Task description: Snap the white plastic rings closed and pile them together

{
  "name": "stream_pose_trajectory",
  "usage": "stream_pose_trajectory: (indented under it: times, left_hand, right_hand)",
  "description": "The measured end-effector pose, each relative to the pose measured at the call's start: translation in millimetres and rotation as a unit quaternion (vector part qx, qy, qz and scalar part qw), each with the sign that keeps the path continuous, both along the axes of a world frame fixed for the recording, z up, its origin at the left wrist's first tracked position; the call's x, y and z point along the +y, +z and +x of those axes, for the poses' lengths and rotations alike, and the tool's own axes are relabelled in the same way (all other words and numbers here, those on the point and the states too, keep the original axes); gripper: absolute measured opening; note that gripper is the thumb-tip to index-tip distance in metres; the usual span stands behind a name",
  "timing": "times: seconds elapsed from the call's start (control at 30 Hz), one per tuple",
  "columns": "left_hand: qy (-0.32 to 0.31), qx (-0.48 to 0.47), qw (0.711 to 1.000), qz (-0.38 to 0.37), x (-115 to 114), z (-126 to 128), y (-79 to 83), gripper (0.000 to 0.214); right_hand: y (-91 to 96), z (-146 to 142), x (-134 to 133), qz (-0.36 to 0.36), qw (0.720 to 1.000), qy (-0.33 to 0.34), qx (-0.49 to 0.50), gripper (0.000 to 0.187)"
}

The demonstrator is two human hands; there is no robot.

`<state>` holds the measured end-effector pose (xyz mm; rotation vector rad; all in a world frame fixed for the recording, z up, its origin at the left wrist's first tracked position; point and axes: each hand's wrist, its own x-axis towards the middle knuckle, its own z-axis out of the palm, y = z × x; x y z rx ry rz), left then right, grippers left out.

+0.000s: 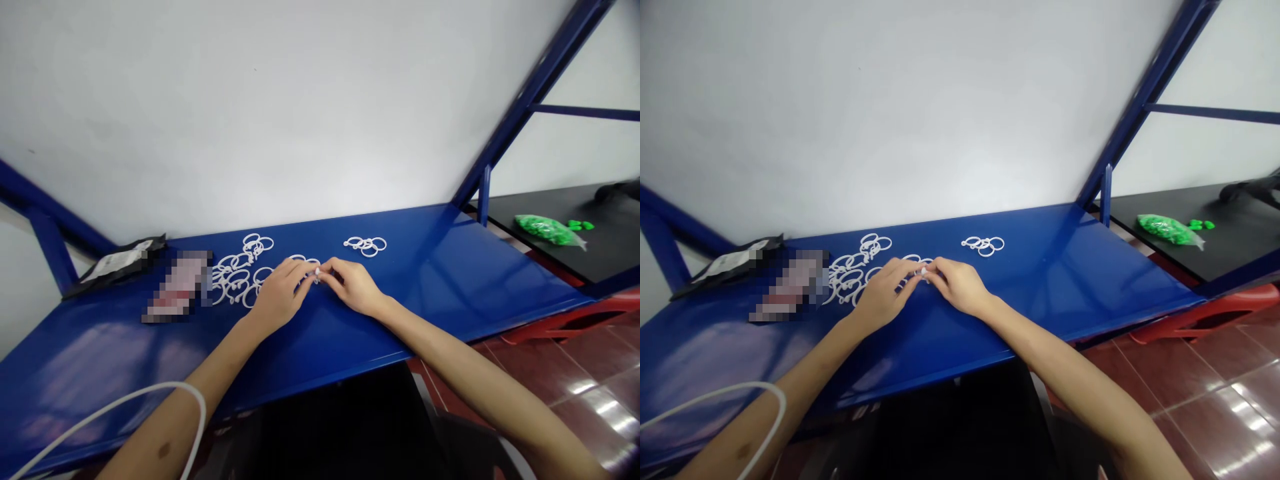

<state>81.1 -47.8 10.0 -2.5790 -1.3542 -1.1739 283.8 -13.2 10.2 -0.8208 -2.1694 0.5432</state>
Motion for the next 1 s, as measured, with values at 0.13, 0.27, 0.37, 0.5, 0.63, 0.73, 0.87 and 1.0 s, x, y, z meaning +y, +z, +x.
stream_pose_trajectory:
  times: [0.13,0.27,0.37,0.5,0.63,0.73,0.87,1.0]
  left_hand:
    - [0.024,0.079,0.996,-0.017,9,-10,-3.3,0.031]
    - [0.023,0.131,0.991,-0.022,11,-13,-10.7,0.019]
    - [0.029,0.132,0.991,-0.016,11,-9,-10.7,0.014]
    - [0.006,0.048,0.998,-0.032,8,-4,-3.5,0.018]
    - [0.03,-0.079,0.992,-0.095,2,-2,4.1,0.016]
    - [0.044,-0.144,0.975,-0.163,-1,1,7.7,0.016]
    - [0.026,-0.185,0.958,-0.22,-3,3,8.5,0.018]
    - [0.023,-0.21,0.95,-0.229,-1,2,6.0,0.019]
  right_hand:
    - [0.7,13,20,0.059,0.988,-0.14,-0.033,0.013]
    - [-1.9,36,38,0.054,0.955,-0.28,-0.084,0.015]
    - [-3.6,41,42,0.039,0.948,-0.301,-0.096,0.022]
    - [-1.3,28,28,0.019,0.99,-0.136,-0.026,0.019]
    - [2.2,11,9,-0.029,0.999,0.027,0.016,0.017]
    - [2.8,6,4,-0.074,0.996,0.029,0.029,0.014]
    - [2.0,5,3,-0.13,0.99,0.025,0.056,0.014]
    - [0.6,4,4,-0.112,0.993,0.017,0.047,0.017]
